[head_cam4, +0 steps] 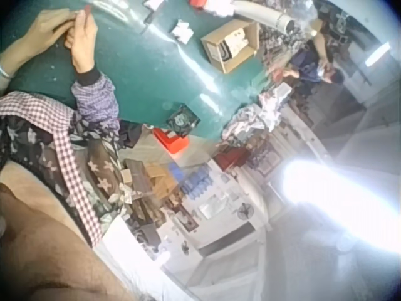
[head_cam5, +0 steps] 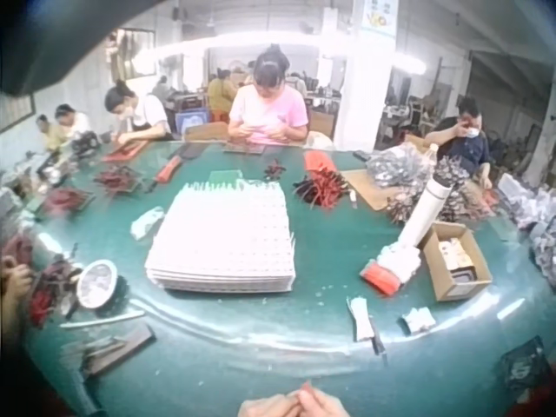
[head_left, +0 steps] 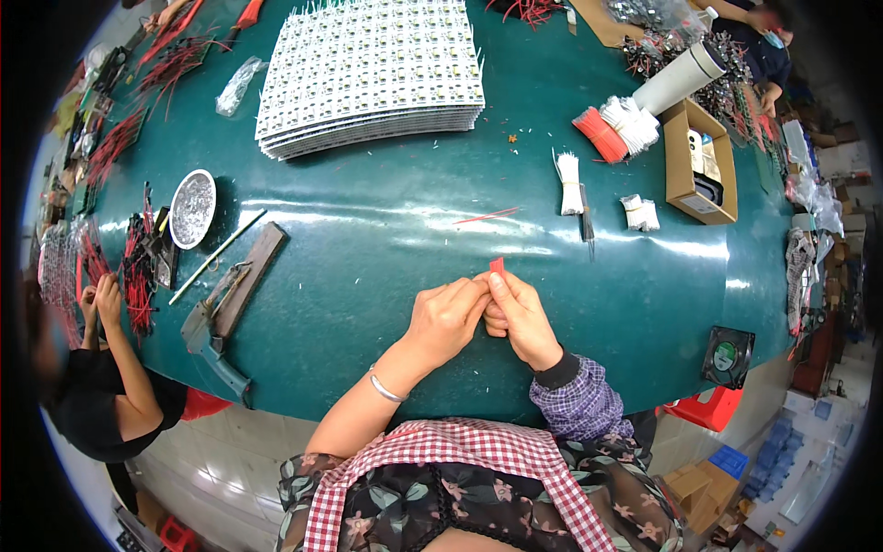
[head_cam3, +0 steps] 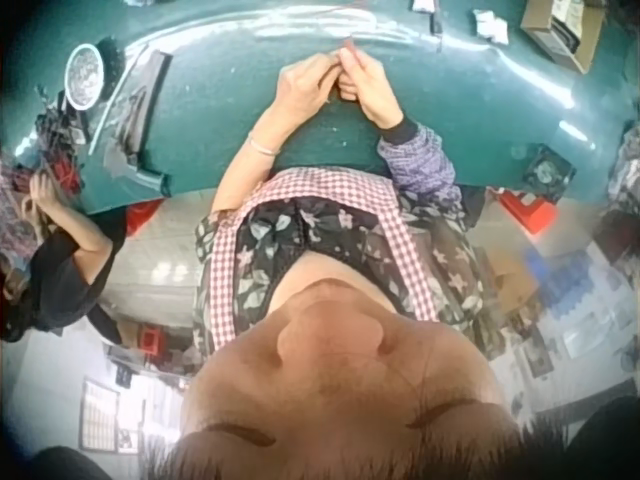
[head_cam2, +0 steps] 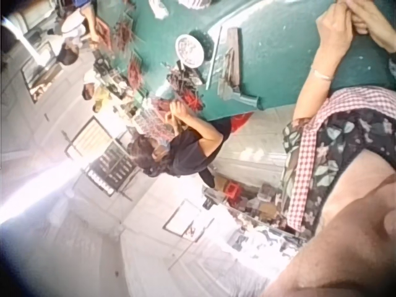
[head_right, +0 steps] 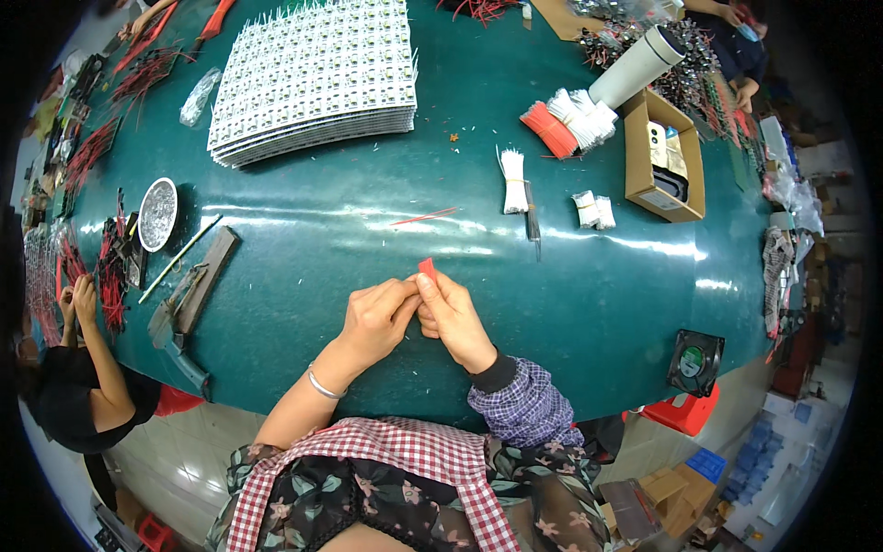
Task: Manually assemble and test LED components on circuit boards at a factory workbench.
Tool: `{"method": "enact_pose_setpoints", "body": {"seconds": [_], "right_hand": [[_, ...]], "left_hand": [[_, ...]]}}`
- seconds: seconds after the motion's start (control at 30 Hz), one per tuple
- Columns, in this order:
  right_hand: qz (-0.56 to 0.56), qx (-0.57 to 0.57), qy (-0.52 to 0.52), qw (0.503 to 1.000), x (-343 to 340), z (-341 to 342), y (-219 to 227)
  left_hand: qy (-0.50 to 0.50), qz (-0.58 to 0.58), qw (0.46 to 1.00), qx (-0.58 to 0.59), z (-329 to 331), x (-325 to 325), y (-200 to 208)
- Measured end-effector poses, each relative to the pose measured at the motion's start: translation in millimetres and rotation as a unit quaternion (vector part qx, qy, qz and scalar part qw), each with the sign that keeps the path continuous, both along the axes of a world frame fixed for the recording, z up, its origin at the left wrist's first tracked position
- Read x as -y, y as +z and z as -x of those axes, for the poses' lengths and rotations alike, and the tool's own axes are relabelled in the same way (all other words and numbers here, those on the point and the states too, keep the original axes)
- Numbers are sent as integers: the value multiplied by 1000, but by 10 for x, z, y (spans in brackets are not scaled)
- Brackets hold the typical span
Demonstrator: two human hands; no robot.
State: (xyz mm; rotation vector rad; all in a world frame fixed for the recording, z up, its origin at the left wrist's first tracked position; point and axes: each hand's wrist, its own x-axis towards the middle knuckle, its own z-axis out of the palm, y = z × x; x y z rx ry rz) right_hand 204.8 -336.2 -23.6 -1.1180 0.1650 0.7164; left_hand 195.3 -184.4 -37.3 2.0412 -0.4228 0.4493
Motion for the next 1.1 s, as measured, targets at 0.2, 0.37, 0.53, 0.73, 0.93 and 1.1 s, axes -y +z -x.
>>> {"method": "enact_pose_setpoints", "body": {"seconds": [0.2,0.37,0.53,0.73,0.93,1.1], "right_hand": [[-15,-42,47,998,20,-10,68],[-1,-47,67,997,-14,11,97],[-92,-70,106,988,-58,84,47],[-107,-104,21,989,-7,-52,36],[-45,-46,52,997,-16,8,46],[-41,-15,88,995,-4,76,10]], "left_hand": [[-10,0,1000,12,23,-21,17],[-17,27,999,-2,26,-37,51],[46,21,999,-11,-45,-191,89],[-27,8,1000,-14,-27,-108,65],[-27,-3,1000,-9,39,-69,-81],[-70,-7,997,18,-5,-133,74]]}}
